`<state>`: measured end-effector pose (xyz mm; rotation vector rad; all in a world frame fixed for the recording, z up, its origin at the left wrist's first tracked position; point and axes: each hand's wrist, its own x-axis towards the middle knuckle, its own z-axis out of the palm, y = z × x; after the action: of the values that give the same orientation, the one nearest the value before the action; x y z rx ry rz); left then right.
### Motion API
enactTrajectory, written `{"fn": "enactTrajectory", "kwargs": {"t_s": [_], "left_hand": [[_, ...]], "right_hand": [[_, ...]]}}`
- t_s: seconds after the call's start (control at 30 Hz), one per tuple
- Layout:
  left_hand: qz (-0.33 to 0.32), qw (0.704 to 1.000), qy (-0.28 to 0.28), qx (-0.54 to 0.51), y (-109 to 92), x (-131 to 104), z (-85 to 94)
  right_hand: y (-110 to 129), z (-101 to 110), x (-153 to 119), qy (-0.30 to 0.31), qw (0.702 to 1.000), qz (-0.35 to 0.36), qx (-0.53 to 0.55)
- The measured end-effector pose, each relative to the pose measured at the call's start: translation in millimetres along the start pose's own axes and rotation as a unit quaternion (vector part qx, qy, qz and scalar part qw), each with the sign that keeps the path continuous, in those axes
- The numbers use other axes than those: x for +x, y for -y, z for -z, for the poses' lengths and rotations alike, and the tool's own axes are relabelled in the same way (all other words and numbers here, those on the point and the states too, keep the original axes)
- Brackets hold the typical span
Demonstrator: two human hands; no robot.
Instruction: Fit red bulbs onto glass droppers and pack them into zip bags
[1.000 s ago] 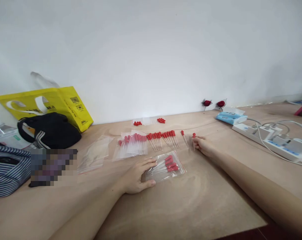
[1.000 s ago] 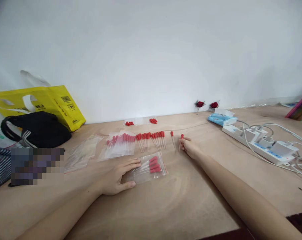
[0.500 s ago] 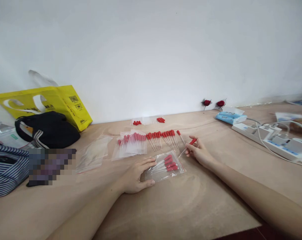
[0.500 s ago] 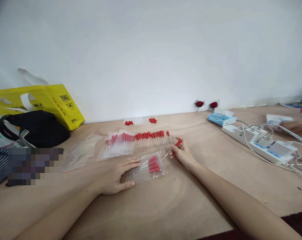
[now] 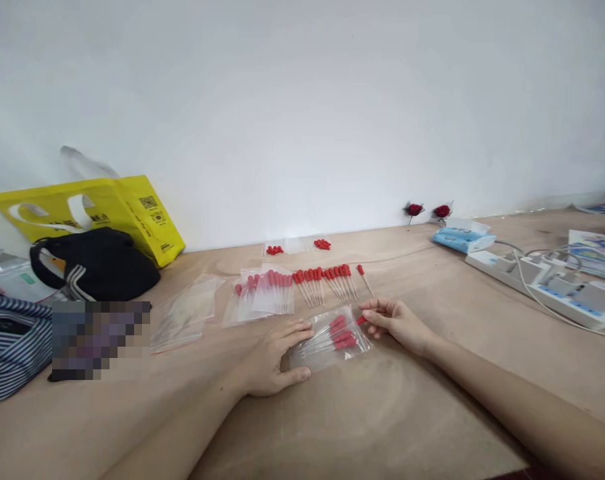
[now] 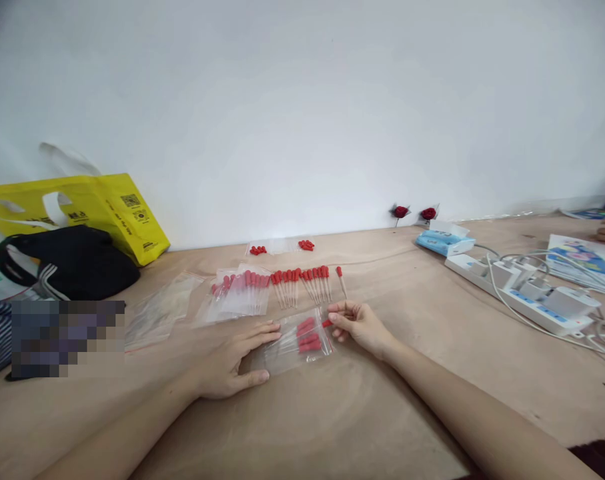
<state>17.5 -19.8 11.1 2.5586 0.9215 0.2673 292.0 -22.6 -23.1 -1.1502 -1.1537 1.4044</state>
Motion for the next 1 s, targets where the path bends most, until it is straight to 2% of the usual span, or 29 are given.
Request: {"fn": "enactTrajectory", "kwargs": {"t_s": [0.13, 0.27, 0.43, 0.63, 0.9, 1.0], "left_hand": [[-0.001, 1.0, -0.001, 0.005, -1, 0, -0.3], [-0.002, 1.0, -0.006, 0.001, 0, 1, -1.2], [-0.003, 1.0, -0.008, -0.003, 1, 0, -1.0], [-0.009, 1.0, -0.013, -0.004, 2, 0, -0.4], [-0.009, 1.0, -0.008, -0.006, 2, 0, -0.3], [-0.013, 1.0, -0.008, -0.008, 2, -1, -0.4]], "right_hand": [[-1, -5, -2, 0.032, 0.999, 0.019, -0.029], [-1, -8, -1, 0.083, 0.996, 0.006, -0.041], [-2, -11, 3, 0.046, 0.992, -0.014, -0.115], [-10, -17, 9, 0.014, 0.989, 0.029, -0.145], [-4, -19, 0, 0.076, 0.99, 0.039, -0.109], [-4, -19, 2, 0.056, 0.989, 0.024, -0.135]]}}
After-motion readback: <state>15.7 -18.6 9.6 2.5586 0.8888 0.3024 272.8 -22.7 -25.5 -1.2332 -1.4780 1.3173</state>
